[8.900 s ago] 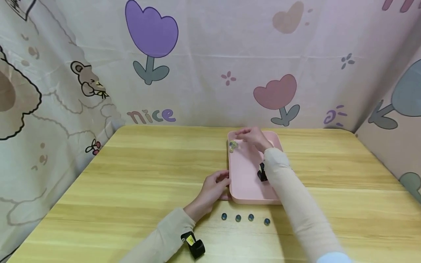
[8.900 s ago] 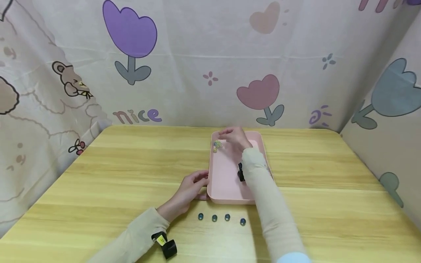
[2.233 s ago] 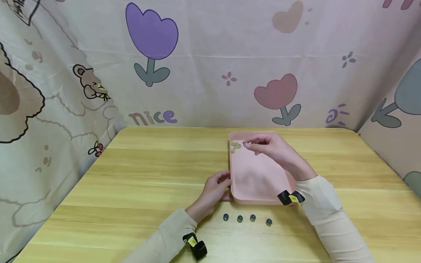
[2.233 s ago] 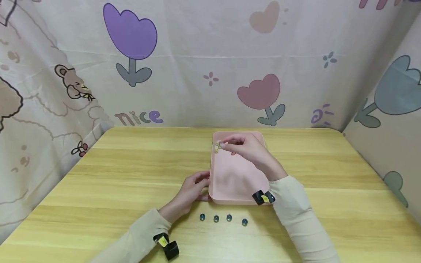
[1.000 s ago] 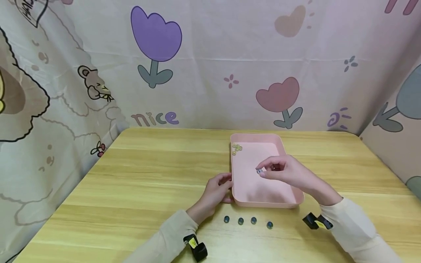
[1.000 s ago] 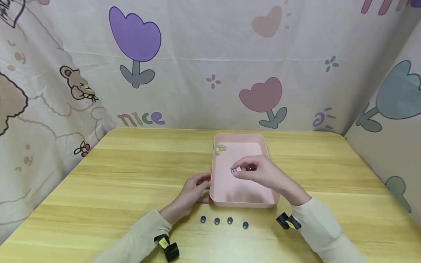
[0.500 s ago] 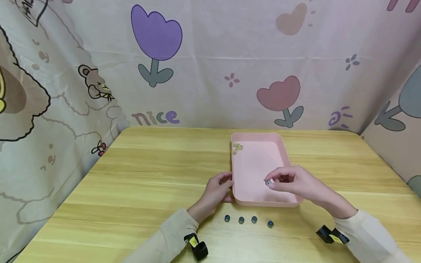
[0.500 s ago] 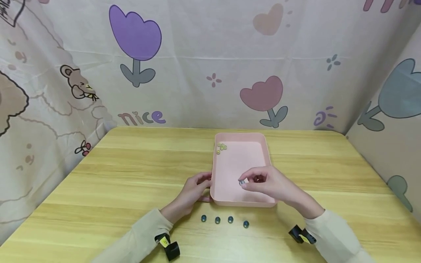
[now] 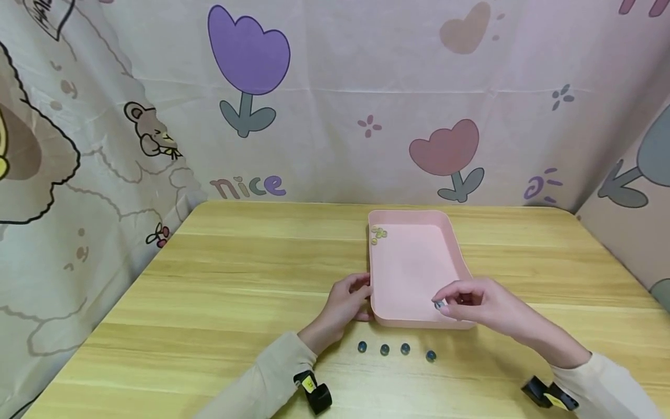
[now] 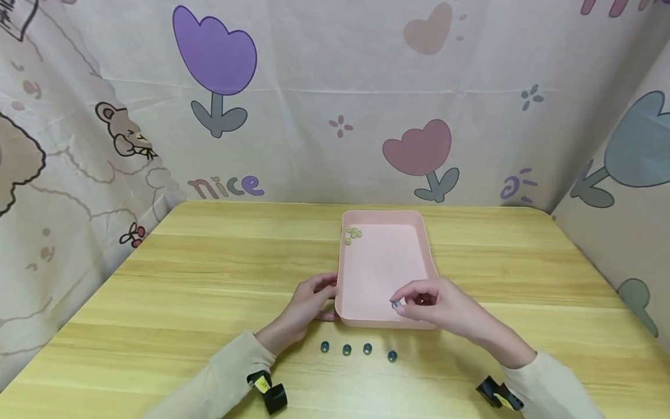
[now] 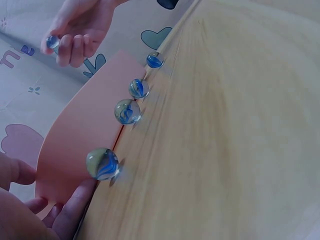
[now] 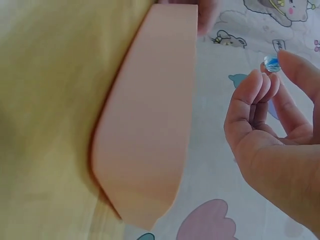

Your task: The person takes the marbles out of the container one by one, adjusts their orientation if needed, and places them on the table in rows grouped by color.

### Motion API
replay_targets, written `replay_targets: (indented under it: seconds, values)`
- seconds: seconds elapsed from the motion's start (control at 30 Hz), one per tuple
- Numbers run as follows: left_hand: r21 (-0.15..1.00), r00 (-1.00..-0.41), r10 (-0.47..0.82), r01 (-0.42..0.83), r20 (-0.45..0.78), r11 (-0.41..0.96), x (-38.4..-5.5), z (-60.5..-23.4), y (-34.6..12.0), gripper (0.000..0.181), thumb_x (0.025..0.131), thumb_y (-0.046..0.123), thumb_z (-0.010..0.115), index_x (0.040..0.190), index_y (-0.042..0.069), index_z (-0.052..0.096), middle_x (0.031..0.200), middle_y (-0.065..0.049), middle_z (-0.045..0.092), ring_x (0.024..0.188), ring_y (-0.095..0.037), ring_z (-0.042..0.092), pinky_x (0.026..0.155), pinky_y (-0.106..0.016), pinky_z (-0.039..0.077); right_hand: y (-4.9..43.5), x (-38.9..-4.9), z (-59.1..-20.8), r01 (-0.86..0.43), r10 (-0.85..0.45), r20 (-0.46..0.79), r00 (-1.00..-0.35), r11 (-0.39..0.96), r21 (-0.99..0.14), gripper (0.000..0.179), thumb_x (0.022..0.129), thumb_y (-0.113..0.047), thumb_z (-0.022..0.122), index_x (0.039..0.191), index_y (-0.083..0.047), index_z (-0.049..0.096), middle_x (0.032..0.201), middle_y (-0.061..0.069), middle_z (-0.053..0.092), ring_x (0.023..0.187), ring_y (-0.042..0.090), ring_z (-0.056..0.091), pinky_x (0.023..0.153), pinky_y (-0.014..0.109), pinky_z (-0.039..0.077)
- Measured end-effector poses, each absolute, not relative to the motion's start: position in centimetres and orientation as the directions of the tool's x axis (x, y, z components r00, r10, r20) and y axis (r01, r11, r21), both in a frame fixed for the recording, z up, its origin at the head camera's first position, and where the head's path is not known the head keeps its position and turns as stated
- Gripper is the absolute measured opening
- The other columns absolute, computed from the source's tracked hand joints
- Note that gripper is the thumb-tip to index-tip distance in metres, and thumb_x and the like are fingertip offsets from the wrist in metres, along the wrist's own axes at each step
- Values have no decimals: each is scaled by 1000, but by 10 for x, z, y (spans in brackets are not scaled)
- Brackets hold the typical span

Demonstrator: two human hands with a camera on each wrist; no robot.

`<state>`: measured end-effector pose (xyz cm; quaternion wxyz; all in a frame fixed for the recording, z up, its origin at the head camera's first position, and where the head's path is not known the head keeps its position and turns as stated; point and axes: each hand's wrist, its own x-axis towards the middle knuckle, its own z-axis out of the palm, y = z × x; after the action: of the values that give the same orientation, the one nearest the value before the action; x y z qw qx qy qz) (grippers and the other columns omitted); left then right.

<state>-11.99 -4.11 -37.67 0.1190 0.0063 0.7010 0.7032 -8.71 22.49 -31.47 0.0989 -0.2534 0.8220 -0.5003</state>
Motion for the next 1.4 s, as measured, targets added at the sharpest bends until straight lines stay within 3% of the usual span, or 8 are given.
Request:
replay_targets:
  seconds: [0.37, 0.9, 1.13, 1.4]
  values:
    - [989, -974, 173, -148, -148, 14, -120, -378, -43, 40, 95, 7, 56, 133, -3, 52, 122, -15, 56, 104, -27, 60, 59, -32, 61, 224, -78, -321, -261, -483, 35, -875, 409, -874, 21, 94, -11, 62, 109, 3, 67, 86, -2, 61, 78, 4, 54, 62, 21, 53]
    - [988, -974, 170, -151, -152, 15, -119, -381, -43, 40, 96, 8, 56, 134, -3, 51, 123, -14, 56, 102, -25, 61, 58, -32, 61, 232, -63, -346, -374, -625, 128, -770, 279, -884, 18, 93, 1, 59, 109, 3, 66, 82, 2, 65, 71, 5, 59, 58, 26, 55]
    - [988, -974, 168, -154, -153, 10, -119, -380, -42, 40, 96, 8, 56, 134, -3, 51, 122, -14, 56, 101, -25, 61, 58, -33, 61, 238, -62, -356, -281, -676, 90, -731, 177, -943, 17, 94, 6, 54, 109, 9, 61, 71, 15, 59, 65, 10, 58, 54, 29, 56]
    - [988, -972, 173, -156, -157, 18, -120, -377, -41, 39, 95, 8, 55, 133, -2, 52, 121, -14, 56, 102, -25, 61, 59, -31, 61, 248, -64, -358, -191, -690, 14, -723, 181, -965, 19, 95, 6, 51, 110, 15, 58, 79, 7, 64, 68, 9, 60, 57, 31, 59]
